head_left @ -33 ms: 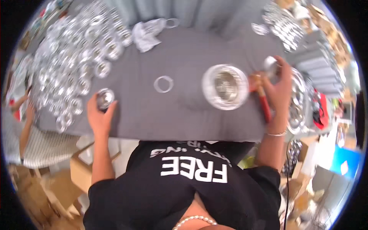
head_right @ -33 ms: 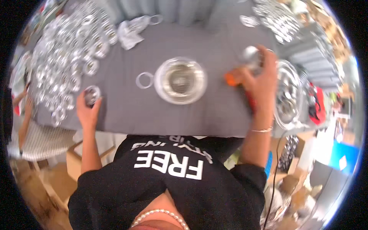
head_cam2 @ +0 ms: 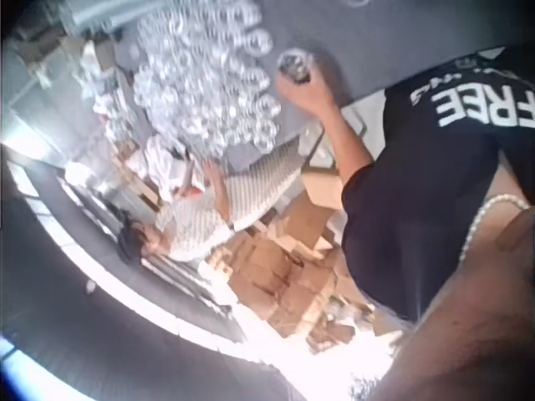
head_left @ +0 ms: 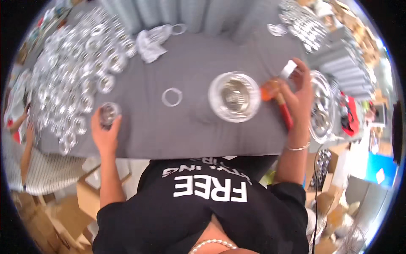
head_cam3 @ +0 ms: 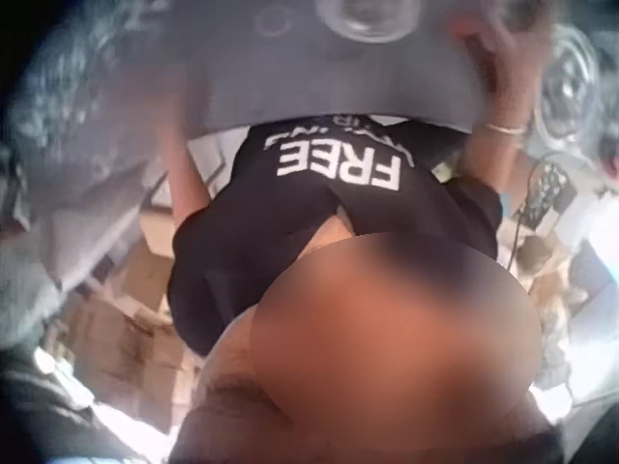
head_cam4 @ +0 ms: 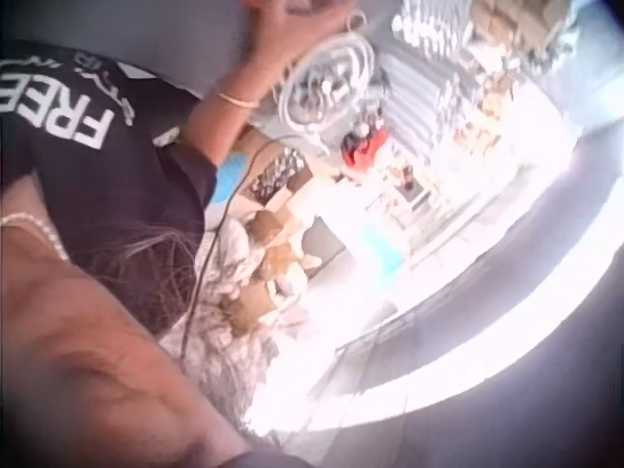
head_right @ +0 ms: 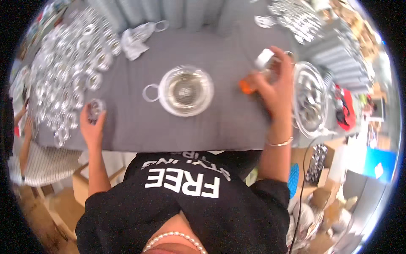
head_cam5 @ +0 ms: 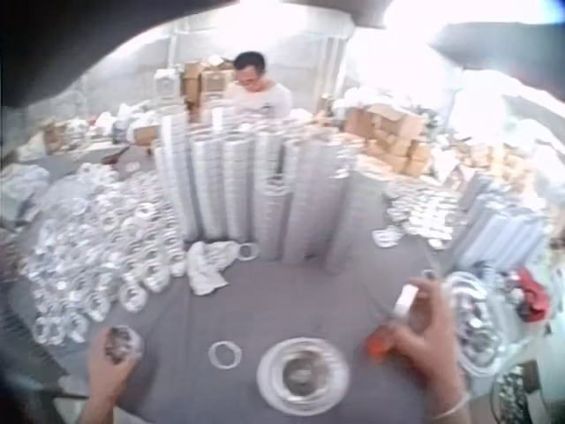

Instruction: The person assembles small cylindrical coffee filter units by hand. They apply adhesive to the rim of a metal ring, insert a mesh filter into a plastic cup, and press the ring onto the cup. The person then uses a rubber mallet to tap the assembly to secure the components. The finished units are placed on the table.

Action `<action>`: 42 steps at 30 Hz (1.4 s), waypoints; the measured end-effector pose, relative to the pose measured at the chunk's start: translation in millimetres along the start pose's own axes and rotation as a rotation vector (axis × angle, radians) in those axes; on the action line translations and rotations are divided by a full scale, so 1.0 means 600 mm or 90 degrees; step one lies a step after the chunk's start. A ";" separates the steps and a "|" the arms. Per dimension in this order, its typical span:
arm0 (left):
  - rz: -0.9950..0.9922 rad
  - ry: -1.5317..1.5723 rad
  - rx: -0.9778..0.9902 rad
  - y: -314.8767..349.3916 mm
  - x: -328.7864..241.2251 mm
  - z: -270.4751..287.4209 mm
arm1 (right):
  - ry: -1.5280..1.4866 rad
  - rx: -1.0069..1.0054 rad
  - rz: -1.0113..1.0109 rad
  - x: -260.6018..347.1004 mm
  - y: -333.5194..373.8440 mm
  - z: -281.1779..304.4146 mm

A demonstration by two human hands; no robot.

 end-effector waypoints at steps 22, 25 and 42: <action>-0.381 0.558 0.511 0.061 -0.459 -0.147 | -0.859 -0.142 0.016 0.134 0.048 -0.012; -0.307 0.641 0.529 0.065 -0.440 -0.157 | -0.835 -0.140 0.052 0.143 0.043 -0.014; -0.025 0.804 0.357 -0.007 -0.262 -0.009 | -0.092 -0.137 0.039 0.021 0.147 -0.150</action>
Point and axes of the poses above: each hand's wrist, its own y-axis away from the middle knuckle, its own z-axis out of the back of the hand, x = y × z, the point moved 2 cm from there along -y, towards the middle knuckle, and after that the axes turned 9 degrees about z, right-handed, at the moved point
